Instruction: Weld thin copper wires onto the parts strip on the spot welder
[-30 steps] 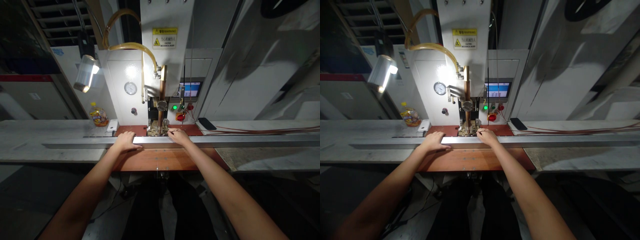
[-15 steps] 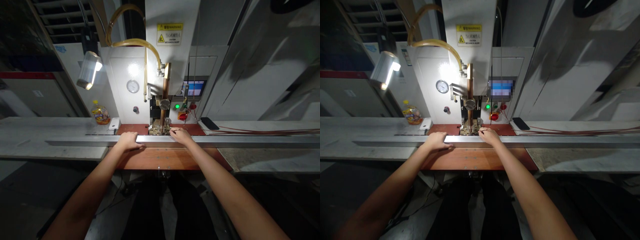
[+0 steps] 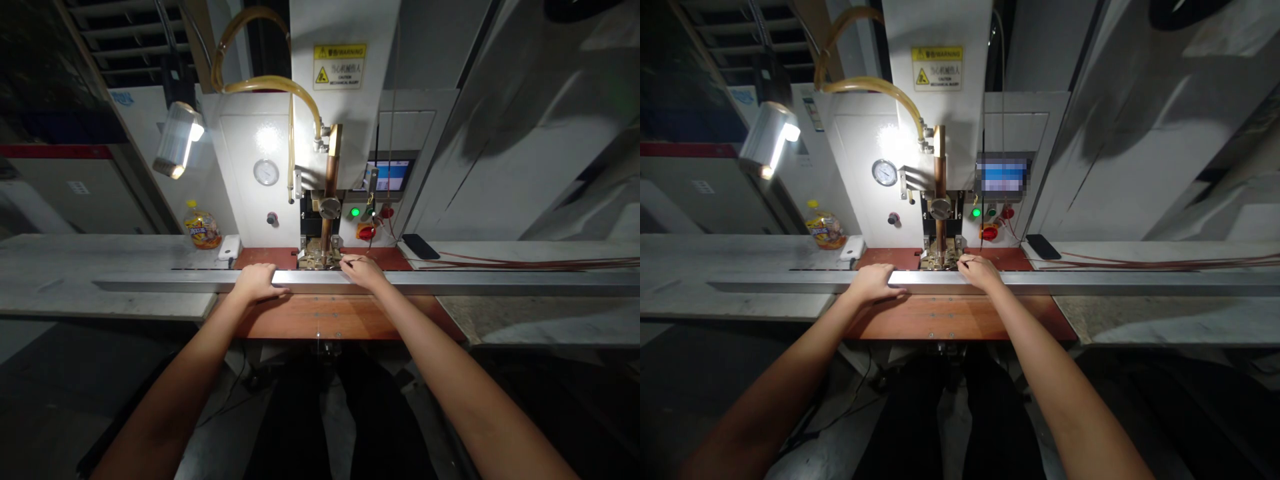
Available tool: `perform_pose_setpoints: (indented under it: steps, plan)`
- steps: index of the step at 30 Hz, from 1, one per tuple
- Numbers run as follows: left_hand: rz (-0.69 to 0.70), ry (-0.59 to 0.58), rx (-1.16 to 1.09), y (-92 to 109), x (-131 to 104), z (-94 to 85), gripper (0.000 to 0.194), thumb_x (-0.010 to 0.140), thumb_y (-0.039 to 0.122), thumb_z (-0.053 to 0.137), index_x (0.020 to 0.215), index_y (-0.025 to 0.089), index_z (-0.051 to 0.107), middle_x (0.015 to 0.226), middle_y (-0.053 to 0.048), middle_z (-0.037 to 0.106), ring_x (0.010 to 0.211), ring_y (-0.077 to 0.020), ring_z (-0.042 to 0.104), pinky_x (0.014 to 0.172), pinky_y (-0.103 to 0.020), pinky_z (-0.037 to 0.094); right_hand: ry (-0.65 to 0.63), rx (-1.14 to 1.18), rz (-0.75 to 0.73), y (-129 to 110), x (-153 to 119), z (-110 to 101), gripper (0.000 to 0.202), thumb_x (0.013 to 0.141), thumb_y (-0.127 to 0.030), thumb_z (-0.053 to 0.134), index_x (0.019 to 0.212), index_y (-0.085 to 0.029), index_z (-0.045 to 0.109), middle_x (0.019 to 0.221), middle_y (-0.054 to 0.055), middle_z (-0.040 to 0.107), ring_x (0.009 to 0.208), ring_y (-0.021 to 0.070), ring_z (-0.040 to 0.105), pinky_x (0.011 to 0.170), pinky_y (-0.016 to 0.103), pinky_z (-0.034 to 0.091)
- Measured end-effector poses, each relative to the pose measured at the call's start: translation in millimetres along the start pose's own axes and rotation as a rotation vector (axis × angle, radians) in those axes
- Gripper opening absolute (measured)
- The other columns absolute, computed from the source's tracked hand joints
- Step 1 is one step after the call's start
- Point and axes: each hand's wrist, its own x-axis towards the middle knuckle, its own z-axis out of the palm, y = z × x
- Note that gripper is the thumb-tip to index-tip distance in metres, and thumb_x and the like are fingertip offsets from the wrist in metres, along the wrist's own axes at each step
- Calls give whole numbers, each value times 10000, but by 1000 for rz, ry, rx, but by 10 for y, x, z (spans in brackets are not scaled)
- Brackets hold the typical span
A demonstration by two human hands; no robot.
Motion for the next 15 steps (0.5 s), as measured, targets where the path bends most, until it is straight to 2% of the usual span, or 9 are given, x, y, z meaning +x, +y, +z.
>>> perform_pose_setpoints:
  steps: [15]
  plan:
    - [-4, -4, -5, 9, -2, -6, 718, 646, 829, 475, 981, 212, 627, 1054, -126, 677, 977, -314, 613, 812, -371, 427, 8, -7, -3, 15, 5, 16, 355, 941, -394, 341, 963, -267, 671, 1040, 21, 721, 898, 178, 640, 741, 249, 394]
